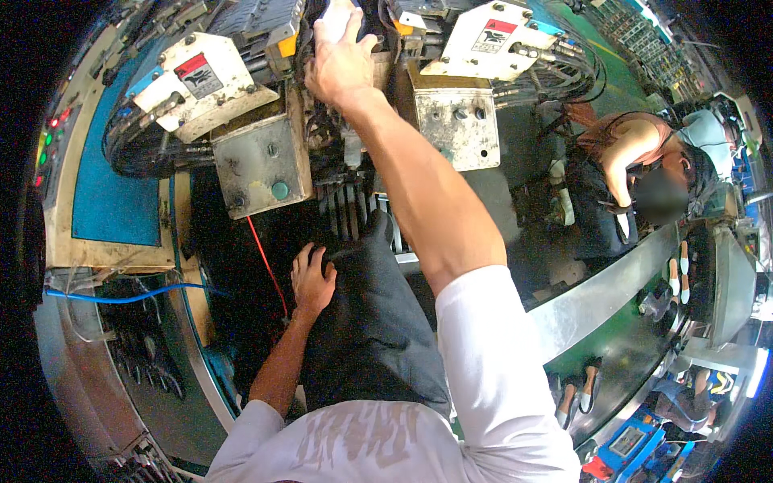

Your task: Using industrial machinery to press and assemble shoe soles and uppers on an assembly line.

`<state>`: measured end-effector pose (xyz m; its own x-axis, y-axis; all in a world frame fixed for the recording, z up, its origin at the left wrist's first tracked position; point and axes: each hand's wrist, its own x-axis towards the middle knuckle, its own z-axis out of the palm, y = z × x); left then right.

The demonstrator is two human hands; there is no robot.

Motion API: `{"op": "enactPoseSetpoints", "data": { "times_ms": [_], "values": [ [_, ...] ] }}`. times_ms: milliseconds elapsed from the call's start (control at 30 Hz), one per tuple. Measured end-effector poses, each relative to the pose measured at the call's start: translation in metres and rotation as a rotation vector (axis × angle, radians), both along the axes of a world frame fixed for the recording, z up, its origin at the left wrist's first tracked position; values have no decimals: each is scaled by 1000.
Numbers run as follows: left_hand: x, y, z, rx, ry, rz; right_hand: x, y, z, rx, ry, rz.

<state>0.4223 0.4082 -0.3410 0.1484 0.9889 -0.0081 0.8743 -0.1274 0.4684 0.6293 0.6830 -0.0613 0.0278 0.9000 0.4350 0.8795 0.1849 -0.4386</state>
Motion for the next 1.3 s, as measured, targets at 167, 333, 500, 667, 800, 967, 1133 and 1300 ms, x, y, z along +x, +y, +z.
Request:
{"op": "enactPoseSetpoints", "data": {
  "times_ms": [167, 333, 500, 667, 800, 967, 1133, 1300],
  "values": [
    [2, 2, -1, -3, 6, -15, -3, -2, 11, 26, -14, -43],
    [14, 7, -1, -7, 14, -61, 11, -11, 35, -36, 126, 1],
    [12, 8, -3, -21, -14, -44, 13, 2, 22, 23, 92, 16],
    [13, 7, 3, 4, -51, -37, 21, -18, -15, 163, 70, 51],
    [6, 0, -1, -1, -49, -17, 46, -187, -123, 220, 183, 100],
    [7, 0, -17, 152, -50, -171, 137, -538, -247, -157, 134, -587],
    [-41, 24, -42, 154, -9, -239, 201, -880, -292, -580, -65, -1471],
    [-31, 39, -45, 13, -22, -281, 234, -1027, -255, -920, 145, -1965]
  ]
}}
